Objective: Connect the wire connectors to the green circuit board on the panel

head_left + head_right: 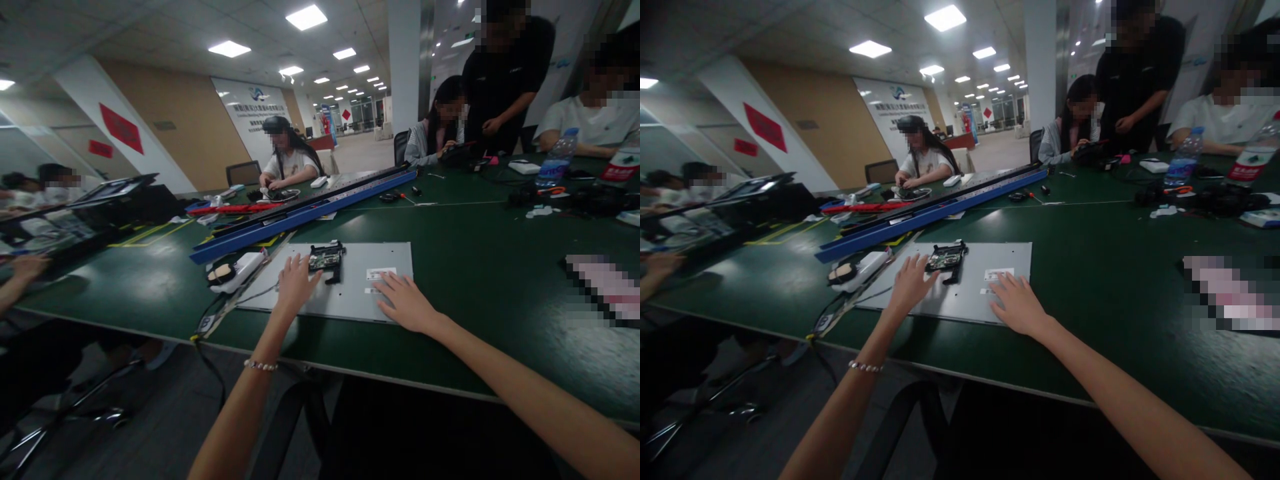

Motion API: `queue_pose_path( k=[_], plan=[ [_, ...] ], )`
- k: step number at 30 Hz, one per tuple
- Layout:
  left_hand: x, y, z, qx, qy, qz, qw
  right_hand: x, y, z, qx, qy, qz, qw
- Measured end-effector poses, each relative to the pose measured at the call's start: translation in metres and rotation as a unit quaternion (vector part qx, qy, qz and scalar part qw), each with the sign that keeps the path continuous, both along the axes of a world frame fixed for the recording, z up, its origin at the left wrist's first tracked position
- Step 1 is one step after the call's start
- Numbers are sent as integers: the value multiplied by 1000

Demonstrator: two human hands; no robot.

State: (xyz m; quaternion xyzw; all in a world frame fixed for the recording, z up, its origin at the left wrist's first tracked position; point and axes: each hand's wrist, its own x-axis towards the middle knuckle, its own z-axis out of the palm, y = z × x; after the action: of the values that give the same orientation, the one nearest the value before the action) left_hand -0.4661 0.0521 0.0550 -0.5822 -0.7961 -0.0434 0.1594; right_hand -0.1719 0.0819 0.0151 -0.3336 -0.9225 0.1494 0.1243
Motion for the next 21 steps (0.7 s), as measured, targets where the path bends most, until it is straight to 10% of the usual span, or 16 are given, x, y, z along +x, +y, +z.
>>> queue_pose_path(
  k=[12, 21],
  plan=[
    [-50, 16, 25, -69, 25, 68, 995, -2, -1, 1, -4, 7, -4, 1000],
    [-28, 111, 43, -1, 8, -23, 1000, -5, 0, 2, -15, 5, -6, 1000]
  ],
)
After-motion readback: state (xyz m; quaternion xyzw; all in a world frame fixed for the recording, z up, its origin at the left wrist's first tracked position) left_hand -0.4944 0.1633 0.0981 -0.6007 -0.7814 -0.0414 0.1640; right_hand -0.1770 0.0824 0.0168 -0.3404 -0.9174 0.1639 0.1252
